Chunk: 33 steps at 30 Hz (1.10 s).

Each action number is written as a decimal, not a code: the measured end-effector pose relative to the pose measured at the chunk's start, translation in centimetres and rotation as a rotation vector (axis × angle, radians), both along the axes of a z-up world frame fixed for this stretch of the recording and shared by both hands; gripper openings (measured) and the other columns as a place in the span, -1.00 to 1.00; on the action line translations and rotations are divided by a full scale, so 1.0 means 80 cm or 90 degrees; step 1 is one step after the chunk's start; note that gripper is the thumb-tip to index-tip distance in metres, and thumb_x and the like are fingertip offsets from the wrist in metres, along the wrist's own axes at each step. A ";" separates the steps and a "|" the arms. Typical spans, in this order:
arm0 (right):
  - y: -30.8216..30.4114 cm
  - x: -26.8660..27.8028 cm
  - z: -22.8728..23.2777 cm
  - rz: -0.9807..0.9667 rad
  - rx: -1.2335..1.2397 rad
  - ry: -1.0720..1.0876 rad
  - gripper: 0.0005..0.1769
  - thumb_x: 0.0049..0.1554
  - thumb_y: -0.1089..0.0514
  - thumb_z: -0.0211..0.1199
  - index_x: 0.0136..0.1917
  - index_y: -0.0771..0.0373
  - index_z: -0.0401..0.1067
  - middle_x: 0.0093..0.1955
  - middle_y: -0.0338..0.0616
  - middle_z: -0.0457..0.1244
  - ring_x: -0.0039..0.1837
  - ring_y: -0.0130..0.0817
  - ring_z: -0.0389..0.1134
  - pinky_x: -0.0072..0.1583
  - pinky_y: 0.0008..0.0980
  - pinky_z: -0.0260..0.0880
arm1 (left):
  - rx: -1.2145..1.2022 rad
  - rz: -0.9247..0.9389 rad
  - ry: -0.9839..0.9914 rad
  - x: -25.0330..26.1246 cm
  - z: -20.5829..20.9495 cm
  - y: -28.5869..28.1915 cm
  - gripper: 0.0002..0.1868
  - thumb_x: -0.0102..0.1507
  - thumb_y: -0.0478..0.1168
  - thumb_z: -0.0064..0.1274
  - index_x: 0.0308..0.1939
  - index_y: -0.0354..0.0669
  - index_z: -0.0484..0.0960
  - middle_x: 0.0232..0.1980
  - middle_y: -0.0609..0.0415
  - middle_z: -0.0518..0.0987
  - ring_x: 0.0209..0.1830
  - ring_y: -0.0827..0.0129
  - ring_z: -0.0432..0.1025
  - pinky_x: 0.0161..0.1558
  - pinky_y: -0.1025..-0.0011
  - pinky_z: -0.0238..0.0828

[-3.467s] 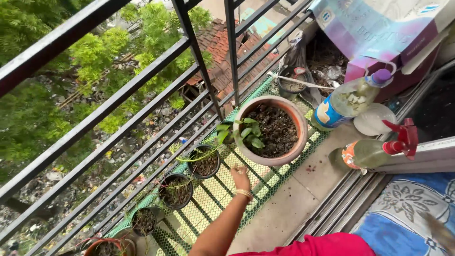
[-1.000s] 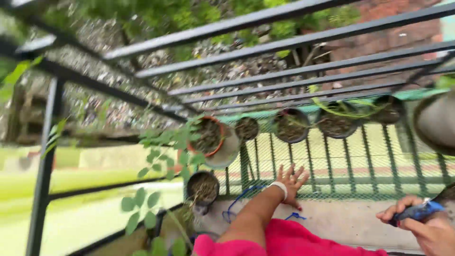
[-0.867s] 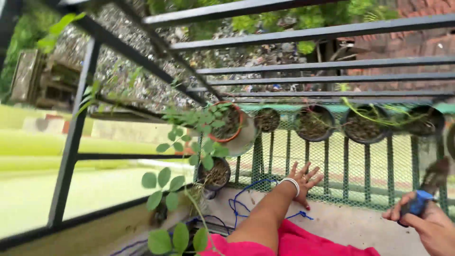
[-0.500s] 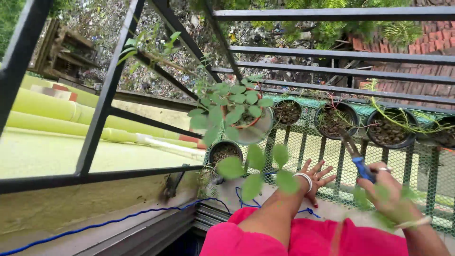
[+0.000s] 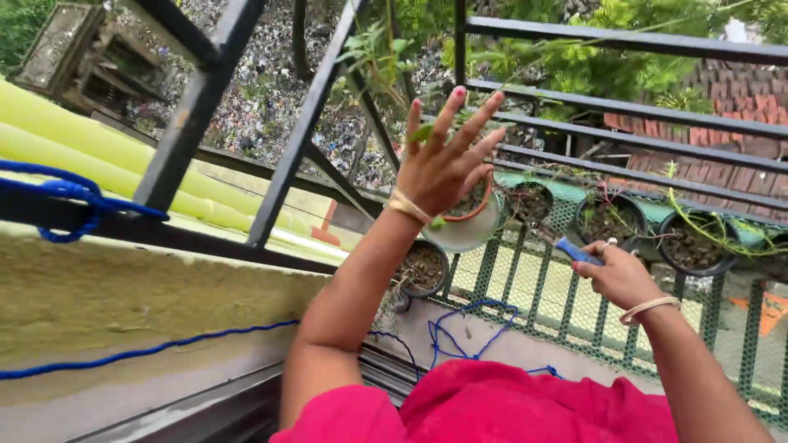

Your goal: Tending to potted plants on a balcony by loosening soil and watering.

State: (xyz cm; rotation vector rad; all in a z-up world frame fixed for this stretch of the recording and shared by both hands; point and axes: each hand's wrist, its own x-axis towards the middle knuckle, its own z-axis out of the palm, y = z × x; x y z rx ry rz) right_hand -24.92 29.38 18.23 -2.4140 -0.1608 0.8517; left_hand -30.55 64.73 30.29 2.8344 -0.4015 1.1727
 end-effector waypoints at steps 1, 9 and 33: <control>0.014 0.003 0.001 -0.027 0.023 0.046 -0.65 0.16 0.07 0.33 0.16 0.27 0.55 -0.20 0.01 0.38 -0.23 -0.24 0.27 -0.15 -0.18 0.26 | 0.021 0.014 0.004 0.015 0.007 0.015 -0.54 0.31 0.07 0.27 0.28 0.19 0.62 0.70 0.29 0.02 0.71 0.10 -0.14 0.63 -0.15 -0.54; 0.123 0.011 0.014 0.036 -0.021 -0.029 -0.59 0.14 0.03 0.32 0.23 0.18 0.47 -0.11 0.02 0.47 -0.14 -0.21 0.46 -0.02 -0.22 0.41 | -0.039 0.161 0.020 0.066 -0.016 0.079 -0.49 0.38 -0.05 0.23 0.42 0.29 0.55 0.74 0.31 -0.09 0.74 0.14 -0.26 0.65 0.15 -0.76; 0.281 0.047 0.039 0.449 -0.180 -0.282 -0.77 0.13 0.24 0.21 0.01 0.08 0.61 -0.03 -0.03 0.42 0.02 -0.05 0.46 0.13 -0.11 0.47 | -0.077 -0.003 -0.151 0.059 -0.013 0.098 -0.58 0.40 -0.21 0.12 0.36 0.00 0.58 0.54 0.25 0.30 0.64 0.20 0.05 0.60 -0.02 0.08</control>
